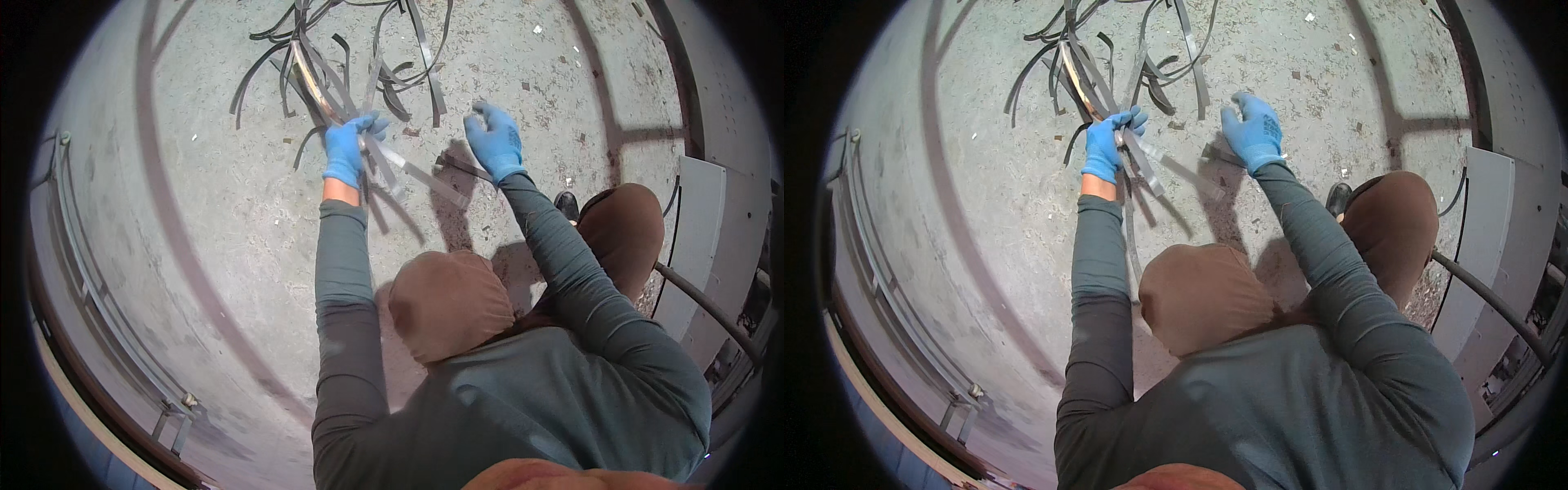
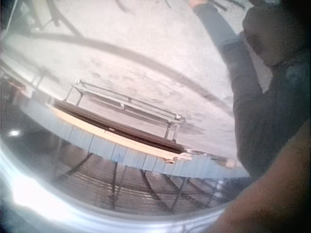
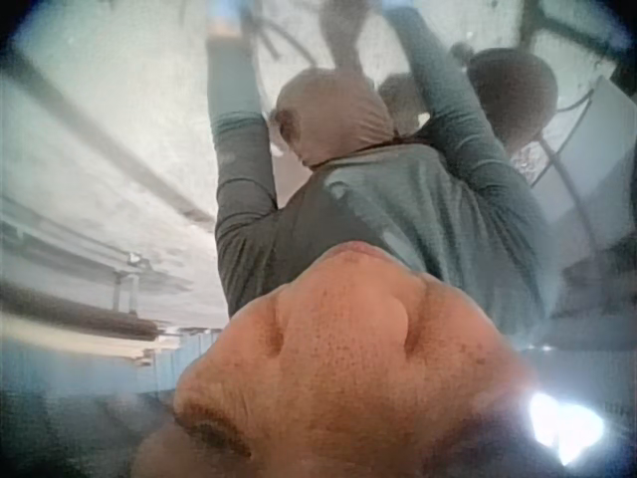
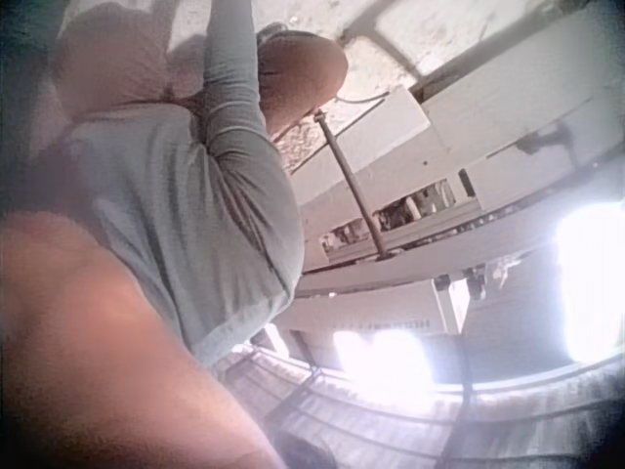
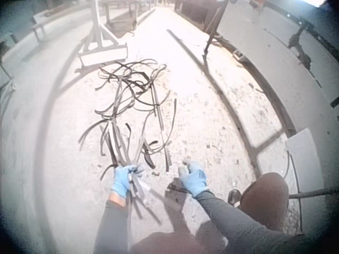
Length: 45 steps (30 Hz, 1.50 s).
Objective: The person collects debris from the floor and places it into a bag, then moves to a workbench to handle a large brown board and a white paper sheet. They use a handheld tool on the board and later gather black strips from the floor, organizing them into a pile.
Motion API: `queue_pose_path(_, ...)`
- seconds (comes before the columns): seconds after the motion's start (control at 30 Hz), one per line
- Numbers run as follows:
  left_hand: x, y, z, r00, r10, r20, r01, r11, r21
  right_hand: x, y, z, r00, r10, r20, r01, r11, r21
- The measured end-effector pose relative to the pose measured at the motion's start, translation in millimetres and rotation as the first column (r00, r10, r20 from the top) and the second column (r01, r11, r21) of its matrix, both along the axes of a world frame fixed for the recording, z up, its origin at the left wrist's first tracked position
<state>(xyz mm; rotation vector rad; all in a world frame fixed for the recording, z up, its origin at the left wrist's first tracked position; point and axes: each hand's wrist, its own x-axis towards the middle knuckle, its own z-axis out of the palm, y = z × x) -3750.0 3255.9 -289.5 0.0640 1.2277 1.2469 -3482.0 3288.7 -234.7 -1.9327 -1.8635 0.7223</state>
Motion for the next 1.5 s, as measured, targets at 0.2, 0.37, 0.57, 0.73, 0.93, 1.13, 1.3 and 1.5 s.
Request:
queue_pose_path(0.2, 1.8, -12.5, -4.0, 0.986, -0.082, -0.142, 0.086, 0.996, 0.028, 33.4, -68.3, -65.8, 0.741, 0.303, 0.600, 0.014, 0.886, -0.464)
queue_pose_path(0.37, 7.3, -18.6, 4.2, 0.987, -0.060, -0.147, 0.056, 0.998, -0.029, 49.0, -72.7, -88.0, 0.768, 0.420, 0.484, -0.103, 0.826, -0.554)
queue_pose_path(0.57, 11.7, -25.0, 23.4, 0.949, 0.001, -0.316, 0.003, 1.000, 0.013, 47.7, -54.2, -82.1, 0.992, 0.044, 0.118, 0.012, 0.901, -0.434)
queue_pose_path(0.73, 4.1, -25.7, 26.5, 0.954, -0.012, -0.299, 0.018, 1.000, 0.018, 18.4, -29.9, -75.3, 0.867, -0.383, -0.318, 0.247, 0.886, -0.391)
queue_pose_path(0.93, -2.3, -53.2, 19.6, 0.958, 0.026, -0.286, -0.037, 0.999, -0.035, -65.5, 63.2, -54.7, 0.981, -0.085, 0.175, 0.143, 0.927, -0.347)
queue_pose_path(1.13, -4.5, -58.6, 6.4, 0.952, 0.016, -0.307, -0.040, 0.997, -0.072, -152.1, 80.2, -47.8, 0.891, 0.065, 0.450, 0.114, 0.926, -0.359)
queue_pose_path(1.3, 5.7, -58.2, -3.6, 0.971, 0.088, -0.224, -0.118, 0.985, -0.124, -154.7, 78.7, -56.1, 0.815, 0.132, 0.564, -0.033, 0.983, -0.183)
queue_pose_path(1.5, 15.2, -53.6, -6.1, 0.956, 0.106, -0.273, -0.145, 0.981, -0.126, -138.8, 94.1, -77.9, 0.878, 0.240, 0.414, -0.183, 0.968, -0.174)
